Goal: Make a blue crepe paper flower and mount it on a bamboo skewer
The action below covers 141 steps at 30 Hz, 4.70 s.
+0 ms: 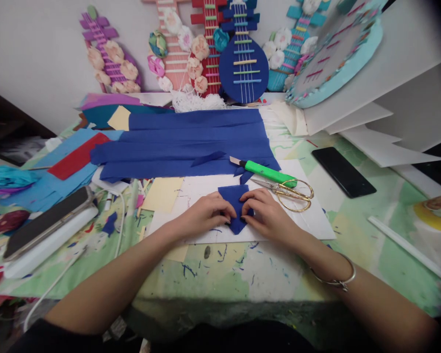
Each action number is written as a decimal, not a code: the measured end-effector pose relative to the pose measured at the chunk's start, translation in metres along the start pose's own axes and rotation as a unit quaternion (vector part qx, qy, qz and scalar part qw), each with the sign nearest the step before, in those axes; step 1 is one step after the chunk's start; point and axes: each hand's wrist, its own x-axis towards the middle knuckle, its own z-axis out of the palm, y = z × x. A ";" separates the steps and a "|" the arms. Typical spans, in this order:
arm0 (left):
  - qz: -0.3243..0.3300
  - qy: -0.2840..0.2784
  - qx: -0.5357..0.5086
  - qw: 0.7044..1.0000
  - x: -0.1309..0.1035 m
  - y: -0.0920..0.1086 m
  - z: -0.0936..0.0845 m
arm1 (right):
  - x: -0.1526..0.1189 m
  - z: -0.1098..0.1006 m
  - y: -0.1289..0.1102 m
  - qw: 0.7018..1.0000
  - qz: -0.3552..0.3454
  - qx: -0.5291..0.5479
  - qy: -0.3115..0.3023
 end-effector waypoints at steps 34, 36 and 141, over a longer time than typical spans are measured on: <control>0.015 0.055 0.027 0.998 0.003 0.001 0.006 | -0.001 -0.001 0.002 1.000 0.002 -0.001 -0.002; 0.020 0.054 0.027 0.998 0.003 -0.001 0.006 | -0.001 -0.001 0.002 1.000 0.001 -0.002 -0.001; -0.092 0.161 0.375 0.908 -0.049 0.055 0.093 | 0.000 -0.012 0.018 0.997 0.046 0.059 0.009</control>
